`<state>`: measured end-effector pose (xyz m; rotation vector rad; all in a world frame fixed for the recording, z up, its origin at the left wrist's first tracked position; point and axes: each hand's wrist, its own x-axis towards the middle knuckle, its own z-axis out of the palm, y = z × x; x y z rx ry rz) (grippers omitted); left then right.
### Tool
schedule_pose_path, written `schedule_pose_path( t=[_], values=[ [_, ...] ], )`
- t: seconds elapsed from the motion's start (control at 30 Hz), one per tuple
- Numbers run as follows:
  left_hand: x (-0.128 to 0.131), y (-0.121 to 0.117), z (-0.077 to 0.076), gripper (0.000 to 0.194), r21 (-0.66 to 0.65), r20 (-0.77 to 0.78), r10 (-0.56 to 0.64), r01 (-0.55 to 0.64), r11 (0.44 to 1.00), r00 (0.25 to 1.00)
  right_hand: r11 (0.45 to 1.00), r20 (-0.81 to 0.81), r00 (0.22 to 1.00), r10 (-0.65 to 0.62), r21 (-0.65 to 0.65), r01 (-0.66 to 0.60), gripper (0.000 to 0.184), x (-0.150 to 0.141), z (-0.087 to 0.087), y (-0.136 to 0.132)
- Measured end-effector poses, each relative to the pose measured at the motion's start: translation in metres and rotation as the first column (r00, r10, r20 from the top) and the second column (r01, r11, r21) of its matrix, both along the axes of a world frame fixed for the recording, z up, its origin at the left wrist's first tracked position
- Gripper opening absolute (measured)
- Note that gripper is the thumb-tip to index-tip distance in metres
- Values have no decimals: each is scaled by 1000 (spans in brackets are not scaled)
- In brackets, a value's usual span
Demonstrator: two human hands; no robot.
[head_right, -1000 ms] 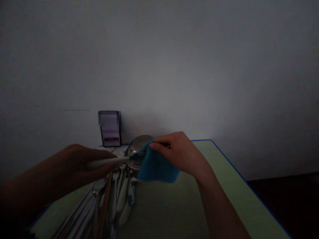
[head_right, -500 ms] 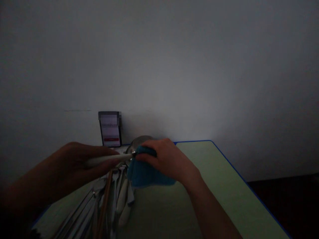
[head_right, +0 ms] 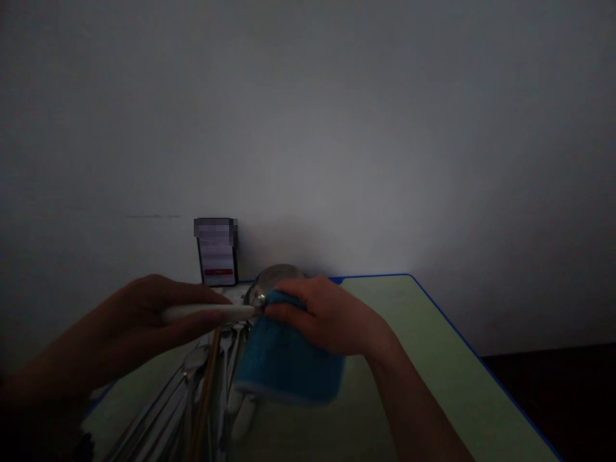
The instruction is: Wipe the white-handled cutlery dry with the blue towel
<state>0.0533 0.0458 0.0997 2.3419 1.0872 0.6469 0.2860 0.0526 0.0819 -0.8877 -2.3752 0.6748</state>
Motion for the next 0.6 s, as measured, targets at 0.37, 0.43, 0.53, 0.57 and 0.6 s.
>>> schedule_pose_path(
  t=[0.37, 0.43, 0.53, 0.57, 0.6],
  values=[
    [14, -2, -7, 26, -6, -130, 50, -52, 999, 990, 994, 25, 996, -80, -66, 82, 17, 9, 2, -1],
    [18, -2, -7, 28, 11, -135, 46, -45, 999, 990, 991, 9, 992, -130, -11, 130, 16, 7, 2, -2],
    [18, -2, -5, 30, 33, -137, 46, -42, 999, 990, 989, -4, 989, -144, 19, 145, 14, 5, 3, -3],
    [17, -2, -4, 30, 43, -142, 51, -45, 998, 989, 991, -4, 991, -135, 21, 135, 14, 5, 3, -3],
    [16, -2, -3, 30, 50, -147, 52, -45, 998, 988, 992, -1, 992, -122, 19, 122, 14, 4, 4, -4]
  ],
)
